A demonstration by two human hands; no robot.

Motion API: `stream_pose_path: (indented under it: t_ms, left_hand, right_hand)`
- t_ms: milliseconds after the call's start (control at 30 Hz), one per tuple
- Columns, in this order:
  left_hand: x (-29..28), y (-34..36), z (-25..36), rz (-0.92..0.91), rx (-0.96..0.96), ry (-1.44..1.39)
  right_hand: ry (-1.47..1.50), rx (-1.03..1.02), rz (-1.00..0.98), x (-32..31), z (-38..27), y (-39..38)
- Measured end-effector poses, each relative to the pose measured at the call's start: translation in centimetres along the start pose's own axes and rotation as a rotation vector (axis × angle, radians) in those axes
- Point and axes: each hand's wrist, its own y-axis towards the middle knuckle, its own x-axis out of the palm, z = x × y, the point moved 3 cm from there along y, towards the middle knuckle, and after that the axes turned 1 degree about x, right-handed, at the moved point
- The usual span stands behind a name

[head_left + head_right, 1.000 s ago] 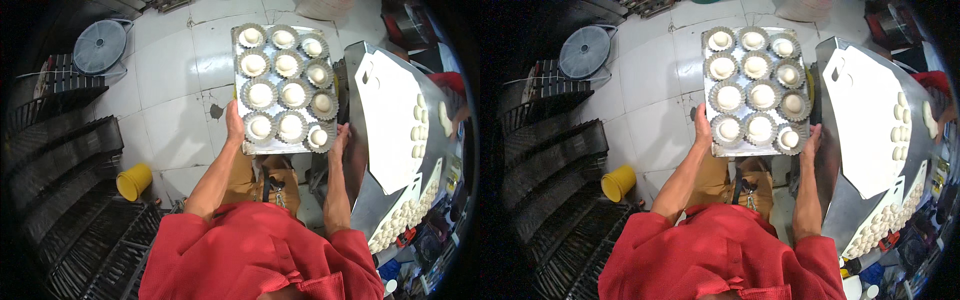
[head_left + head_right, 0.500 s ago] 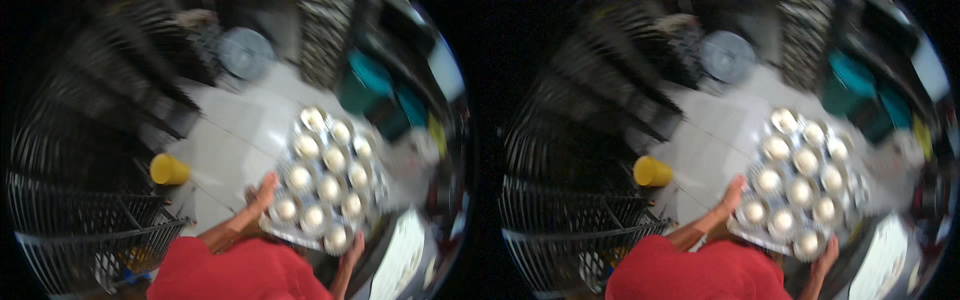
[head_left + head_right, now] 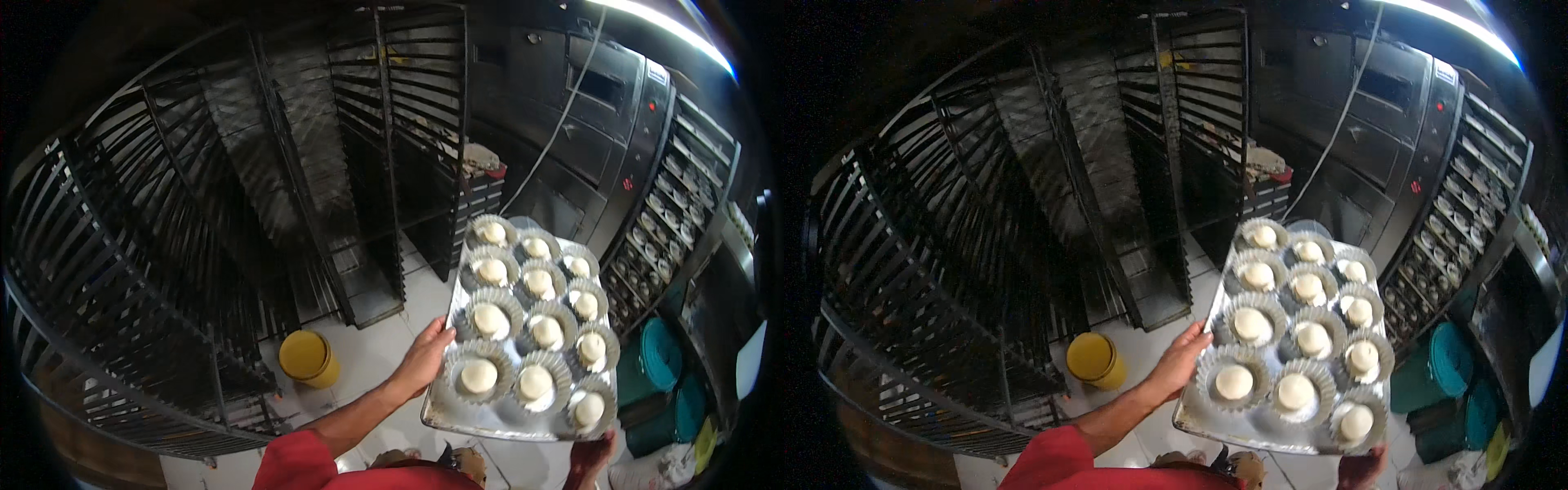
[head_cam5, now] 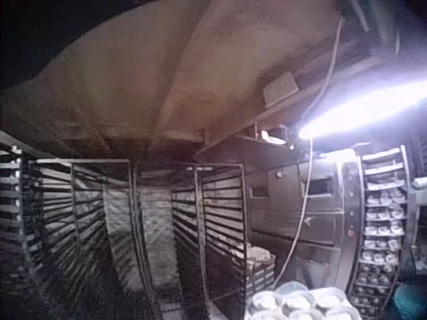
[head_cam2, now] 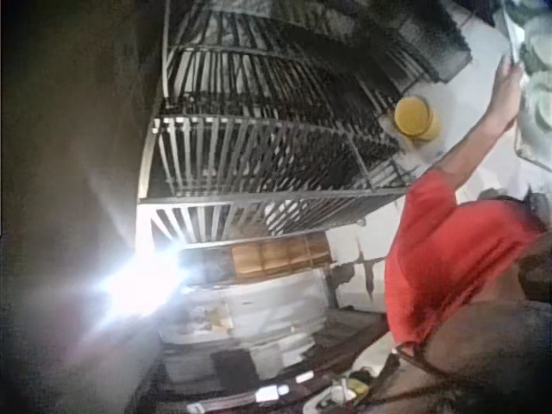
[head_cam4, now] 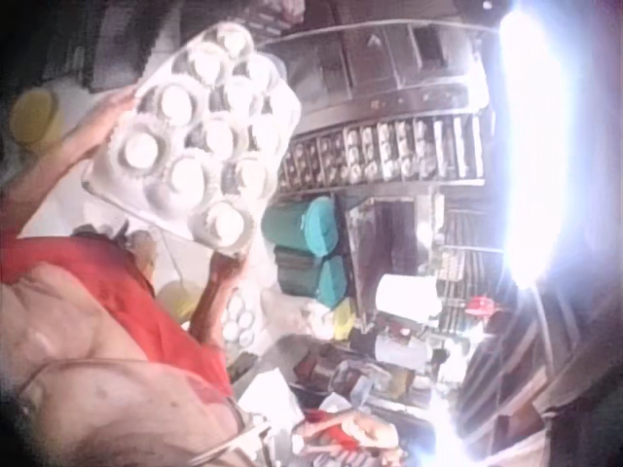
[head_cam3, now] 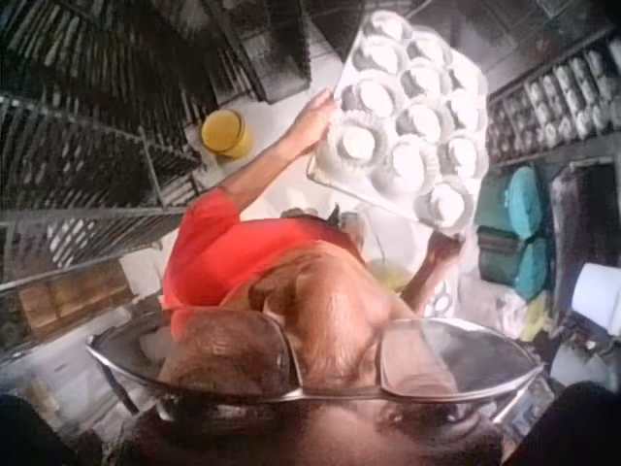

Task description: The person prepares dough balls for baking by placing paper liners into metal tins on a tray, rolling individual dough pieces by hand, and arranging the dough into the lined tins before placing the tray into a rack.

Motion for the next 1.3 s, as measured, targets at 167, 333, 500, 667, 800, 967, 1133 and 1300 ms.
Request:
stream_pose_path:
  t_ms: [167, 333, 500, 667, 800, 967, 1133, 1300]
  left_hand:
    - [4.0, 1.6, 9.8, 0.018, 0.271, -0.113]
    - [5.1, 11.3, 19.7, 0.059, 0.476, -0.065]
    - [4.8, 23.7, 39.5, 0.119, 0.910, 0.205]
    - [3.5, 30.1, 44.5, -0.030, 1.016, 0.543]
    - [7.4, 32.0, 48.8, 0.099, 1.004, 0.625]
    - [5.9, 36.4, 53.4, 0.154, 0.978, 0.570]
    - [4.4, 39.1, 55.2, 0.098, 0.930, 0.617]
    - [6.2, 41.2, 55.7, 0.230, 0.974, 0.624]
  right_hand:
    - [0.013, -0.004, -0.181, 8.7, -5.3, 14.7]
    - [0.107, -0.076, -0.447, 17.0, -9.2, 34.0]
    - [0.093, -0.256, -0.662, 34.7, -15.4, 47.6]
    - [0.275, -0.118, -0.908, 41.2, -13.9, 62.7]
    - [0.242, -0.089, -1.160, 44.6, -16.5, 71.5]
    - [0.313, 0.070, -1.187, 49.1, -15.6, 76.6]
    - [0.313, -0.113, -1.093, 54.8, -10.9, 73.1]
    - [0.273, -0.119, -1.077, 56.1, -10.8, 75.8]
